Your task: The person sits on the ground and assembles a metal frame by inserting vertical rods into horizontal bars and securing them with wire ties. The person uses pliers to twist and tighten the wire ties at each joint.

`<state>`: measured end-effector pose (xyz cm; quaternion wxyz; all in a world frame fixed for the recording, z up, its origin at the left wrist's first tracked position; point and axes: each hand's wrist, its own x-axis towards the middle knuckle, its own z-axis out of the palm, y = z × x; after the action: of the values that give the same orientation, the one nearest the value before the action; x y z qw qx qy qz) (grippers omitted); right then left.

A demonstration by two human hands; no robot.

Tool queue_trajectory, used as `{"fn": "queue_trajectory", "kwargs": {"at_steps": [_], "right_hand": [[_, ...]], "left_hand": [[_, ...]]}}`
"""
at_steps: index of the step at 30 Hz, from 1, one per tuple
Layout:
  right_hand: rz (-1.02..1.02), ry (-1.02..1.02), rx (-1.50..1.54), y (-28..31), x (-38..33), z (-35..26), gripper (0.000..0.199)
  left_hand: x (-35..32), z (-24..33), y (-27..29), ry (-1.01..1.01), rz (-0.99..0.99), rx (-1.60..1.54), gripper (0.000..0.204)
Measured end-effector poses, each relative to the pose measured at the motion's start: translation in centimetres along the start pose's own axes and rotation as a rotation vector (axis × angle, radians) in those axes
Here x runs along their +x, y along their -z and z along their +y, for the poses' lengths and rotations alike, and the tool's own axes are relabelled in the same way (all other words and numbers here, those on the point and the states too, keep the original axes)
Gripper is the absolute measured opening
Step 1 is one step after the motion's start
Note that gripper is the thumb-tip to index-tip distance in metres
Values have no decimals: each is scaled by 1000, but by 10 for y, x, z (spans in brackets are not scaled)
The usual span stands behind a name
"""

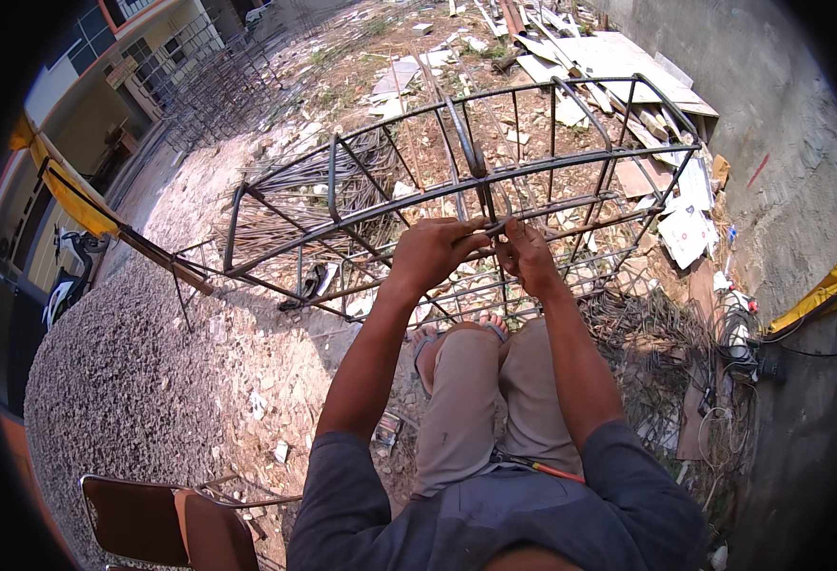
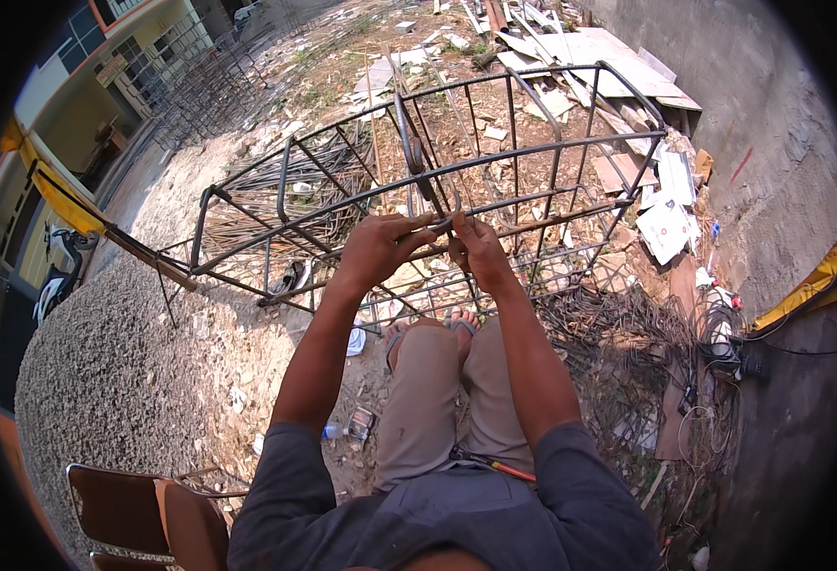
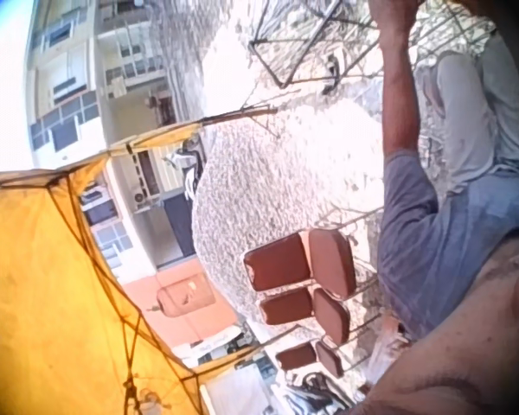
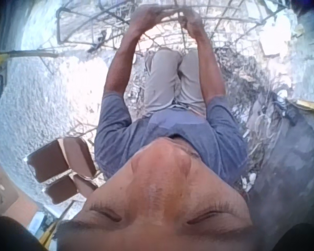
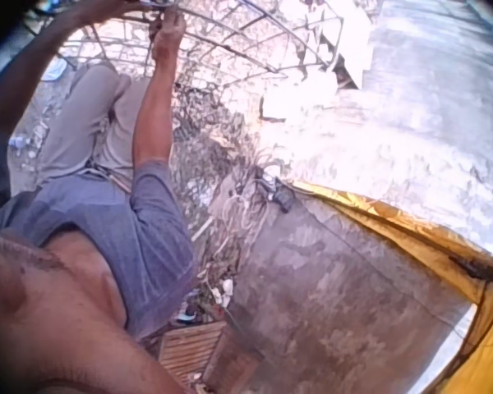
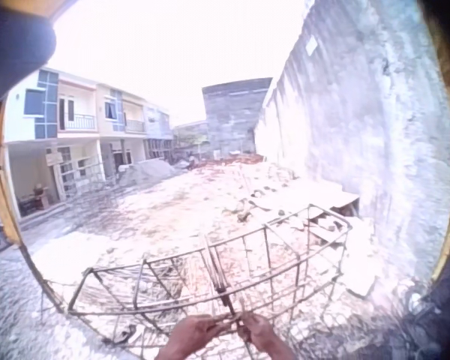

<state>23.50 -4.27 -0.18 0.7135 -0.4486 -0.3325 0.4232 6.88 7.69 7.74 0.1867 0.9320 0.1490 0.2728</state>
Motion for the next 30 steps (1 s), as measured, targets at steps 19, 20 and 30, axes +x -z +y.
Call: {"fn": "queue_trajectory", "kwargs": {"at_steps": [19,20,30], "right_hand": [[119,35,0,-14,12,4,41],[131,16,8,-16,9,3,41],[181,30,-12,-16,8,7,44]], "left_hand": [[12,5,1,72,24,49,31],[9,12,2,88,31,70,30],[29,8,-4,-52,-54,-151,29]]}}
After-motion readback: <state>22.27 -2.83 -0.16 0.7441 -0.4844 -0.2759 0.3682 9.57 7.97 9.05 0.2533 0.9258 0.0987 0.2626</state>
